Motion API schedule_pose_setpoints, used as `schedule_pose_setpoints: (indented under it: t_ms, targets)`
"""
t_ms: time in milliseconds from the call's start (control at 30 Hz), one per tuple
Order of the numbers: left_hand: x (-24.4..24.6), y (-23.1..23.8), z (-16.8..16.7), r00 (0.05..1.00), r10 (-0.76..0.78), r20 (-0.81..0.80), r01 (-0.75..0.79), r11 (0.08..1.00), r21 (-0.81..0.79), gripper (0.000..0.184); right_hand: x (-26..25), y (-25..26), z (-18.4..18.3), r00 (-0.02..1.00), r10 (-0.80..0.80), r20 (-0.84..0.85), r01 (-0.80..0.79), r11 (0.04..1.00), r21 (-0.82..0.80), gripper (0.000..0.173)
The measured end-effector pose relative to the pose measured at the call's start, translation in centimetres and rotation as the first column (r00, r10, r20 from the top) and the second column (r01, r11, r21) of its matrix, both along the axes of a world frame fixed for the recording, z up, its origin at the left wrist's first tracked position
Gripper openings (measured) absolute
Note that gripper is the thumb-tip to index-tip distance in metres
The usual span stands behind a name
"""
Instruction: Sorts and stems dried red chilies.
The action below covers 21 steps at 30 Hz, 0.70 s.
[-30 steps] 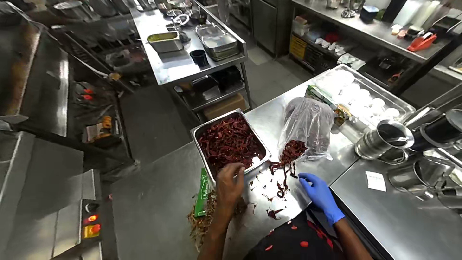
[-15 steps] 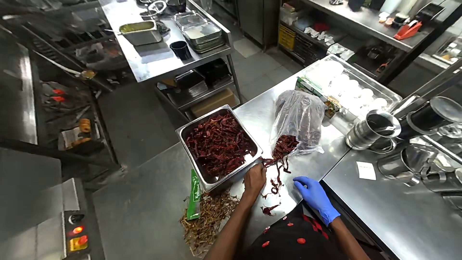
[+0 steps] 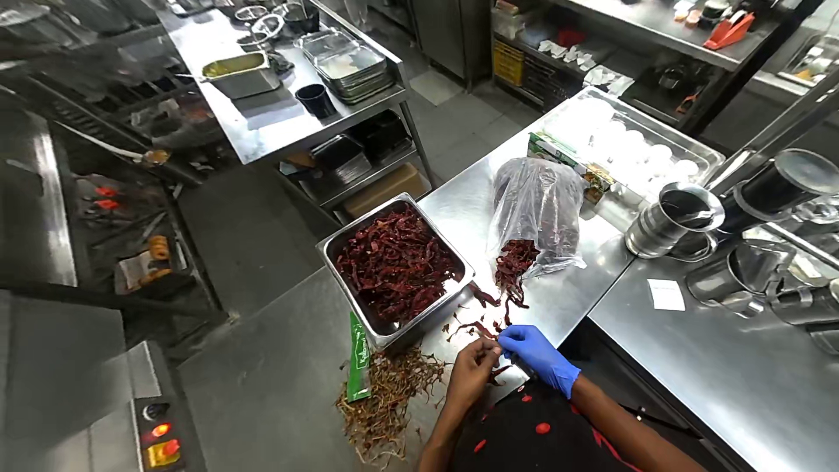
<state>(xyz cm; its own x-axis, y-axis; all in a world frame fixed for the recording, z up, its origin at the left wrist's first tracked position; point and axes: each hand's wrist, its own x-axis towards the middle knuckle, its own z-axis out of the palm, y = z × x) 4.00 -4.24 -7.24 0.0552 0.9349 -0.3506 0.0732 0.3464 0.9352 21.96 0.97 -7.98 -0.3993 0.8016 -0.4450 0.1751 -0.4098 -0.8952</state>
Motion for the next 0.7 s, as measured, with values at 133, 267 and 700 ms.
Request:
schedule_pose_setpoints:
  t_ms: [133,267,700]
  targets:
    - [-0.3,0.1,0.2,0.999,0.044,0.016,-0.044,0.999,-0.001,0.019,0.2,0.1,0.6,1.0,0.002,0.006,-0.002,0.999,0.045,0.021]
    - [-0.3,1.1,0.5,0.97,0.177,0.168,-0.166,0.983,-0.077,0.021,0.3,0.6,1.9,0.986,0.074,0.151,-0.095,0.985,0.143,0.024]
    - [2.3,1.7,2.9,0.759,0.316,-0.569,0.123,0.789,0.602,0.019,-1.0,-0.4,3.9,0.944,-0.192,0.27,0.037,0.871,0.49,0.024]
